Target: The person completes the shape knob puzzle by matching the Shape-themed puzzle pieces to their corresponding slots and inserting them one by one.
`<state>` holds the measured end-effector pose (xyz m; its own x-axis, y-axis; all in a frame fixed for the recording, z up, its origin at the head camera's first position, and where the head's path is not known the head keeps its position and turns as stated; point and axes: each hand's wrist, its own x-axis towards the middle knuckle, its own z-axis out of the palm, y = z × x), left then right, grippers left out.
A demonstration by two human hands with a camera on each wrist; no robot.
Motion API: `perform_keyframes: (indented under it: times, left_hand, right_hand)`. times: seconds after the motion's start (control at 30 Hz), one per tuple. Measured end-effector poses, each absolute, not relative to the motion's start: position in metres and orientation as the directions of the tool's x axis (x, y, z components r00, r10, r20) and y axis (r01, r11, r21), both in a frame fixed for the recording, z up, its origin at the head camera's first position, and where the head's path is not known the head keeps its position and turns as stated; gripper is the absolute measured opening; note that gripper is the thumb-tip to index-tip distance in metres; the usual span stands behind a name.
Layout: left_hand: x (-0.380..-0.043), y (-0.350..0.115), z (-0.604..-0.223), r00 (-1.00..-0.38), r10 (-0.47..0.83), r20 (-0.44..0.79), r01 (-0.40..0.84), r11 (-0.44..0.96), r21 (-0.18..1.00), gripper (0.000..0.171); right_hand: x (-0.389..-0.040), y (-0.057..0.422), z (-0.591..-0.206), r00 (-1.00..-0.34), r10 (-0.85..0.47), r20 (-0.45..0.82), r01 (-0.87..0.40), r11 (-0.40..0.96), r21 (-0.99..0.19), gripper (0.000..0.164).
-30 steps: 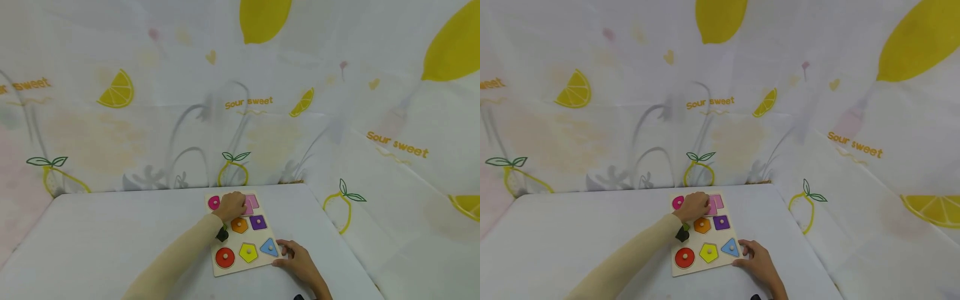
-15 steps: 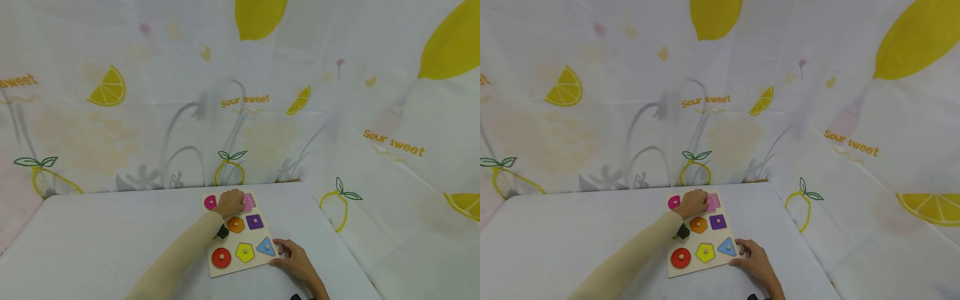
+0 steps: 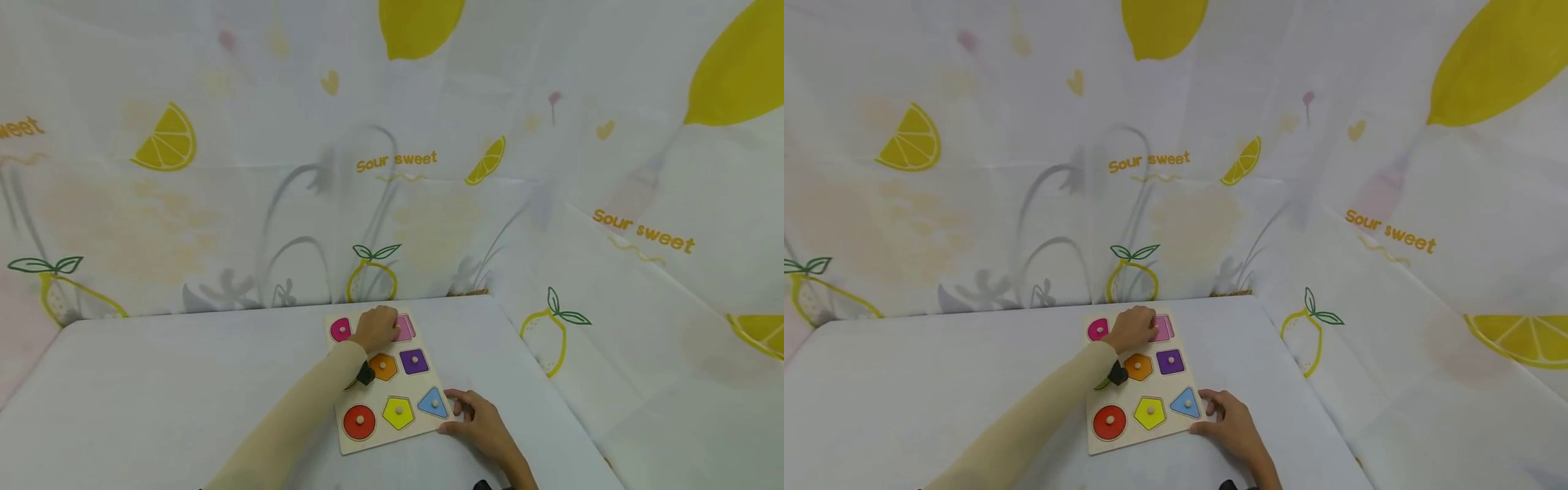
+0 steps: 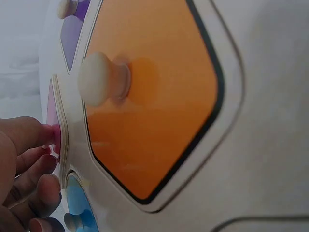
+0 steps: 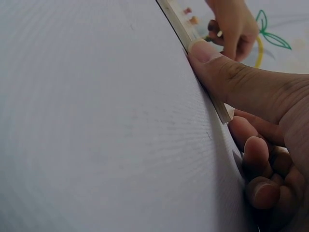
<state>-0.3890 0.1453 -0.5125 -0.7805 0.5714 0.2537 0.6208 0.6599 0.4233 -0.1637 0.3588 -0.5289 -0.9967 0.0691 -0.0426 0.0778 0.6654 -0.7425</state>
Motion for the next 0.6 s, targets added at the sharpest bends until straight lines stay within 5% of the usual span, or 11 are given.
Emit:
perform_keyframes:
  times: [0.6]
  left_hand:
    - [-0.3897,0.1540,-0.5110,-0.793,0.576,0.198,0.581,0.618,0.529,0.022]
  right_hand:
    - [-0.1650,0.3586,-0.5295,-0.995,0.086,-0.053,0.097,0.665,-0.741,0.065]
